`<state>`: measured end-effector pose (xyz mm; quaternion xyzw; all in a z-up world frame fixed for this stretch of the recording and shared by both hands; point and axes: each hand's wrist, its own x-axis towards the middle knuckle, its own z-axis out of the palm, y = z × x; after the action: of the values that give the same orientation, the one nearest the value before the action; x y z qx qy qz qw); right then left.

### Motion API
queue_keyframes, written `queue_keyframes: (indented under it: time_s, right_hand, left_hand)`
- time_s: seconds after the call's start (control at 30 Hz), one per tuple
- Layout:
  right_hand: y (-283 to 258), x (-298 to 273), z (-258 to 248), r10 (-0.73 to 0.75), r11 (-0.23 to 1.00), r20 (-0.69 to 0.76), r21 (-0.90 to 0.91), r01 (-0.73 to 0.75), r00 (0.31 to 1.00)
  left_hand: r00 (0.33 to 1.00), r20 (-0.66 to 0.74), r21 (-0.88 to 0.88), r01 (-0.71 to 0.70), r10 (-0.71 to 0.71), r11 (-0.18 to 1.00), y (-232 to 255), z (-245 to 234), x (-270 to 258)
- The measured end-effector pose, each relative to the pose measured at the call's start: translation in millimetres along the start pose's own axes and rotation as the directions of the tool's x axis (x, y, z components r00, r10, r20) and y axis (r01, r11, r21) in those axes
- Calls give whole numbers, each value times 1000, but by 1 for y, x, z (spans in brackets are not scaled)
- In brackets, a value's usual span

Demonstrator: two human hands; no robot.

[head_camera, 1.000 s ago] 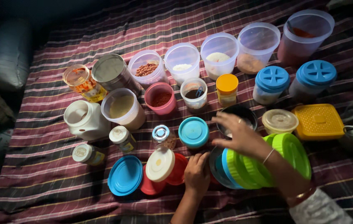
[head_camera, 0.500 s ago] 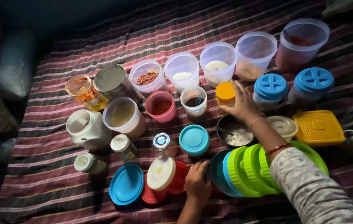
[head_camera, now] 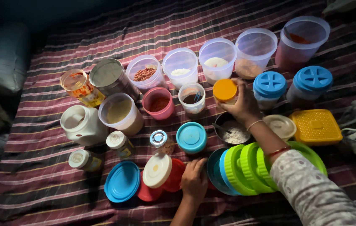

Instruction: The person opens various plastic and glass containers filled with spices and dry goods, removes the lids, and places them on a striped cloth. They then use a cloth to wipe the exterior of a yellow container and a white lid.

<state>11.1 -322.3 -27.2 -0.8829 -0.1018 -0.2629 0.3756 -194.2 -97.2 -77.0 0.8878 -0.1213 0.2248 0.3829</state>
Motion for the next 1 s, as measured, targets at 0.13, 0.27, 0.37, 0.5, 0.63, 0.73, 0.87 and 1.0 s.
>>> queue_keyframes:
  time_s: [0.13, 0.27, 0.37, 0.5, 0.63, 0.73, 0.87, 1.0]
  right_hand:
    - [-45, -3, -20, 118, 822, -1, 561, -97, 993]
    - [-81, -25, -41, 125, 583, -3, 810, -72, 992]
    - [-99, -53, -46, 357, 369, 159, 881, -295, 921]
    - [-115, -82, -49, 368, 581, 126, 743, -333, 921]
    - [-133, -93, -48, 57, 903, -22, 428, -42, 998]
    - [-138, -94, -51, -89, 941, 0, 329, 84, 996]
    - [-137, -97, -54, -196, 959, 6, 212, 190, 981]
    - [-137, -98, -56, -281, 944, 76, 199, 262, 957]
  left_hand:
    - [998, -67, -38, -25, 22, 999, 3, -4, 0]
    - [985, -171, -86, -53, 37, 995, 15, -15, 7]
    - [969, -248, -117, -50, 19, 992, 26, -27, 16]
    - [973, -228, -256, -18, -42, 967, 43, -49, 33]
    - [985, -9, -388, 157, -175, 908, 65, -66, 65]
    - [999, -1, -335, -41, 43, 941, 80, -73, 86]
    - [980, -27, -136, -198, 197, 971, 87, -77, 97]
    - [992, -38, -155, -126, 121, 980, 85, -79, 91]
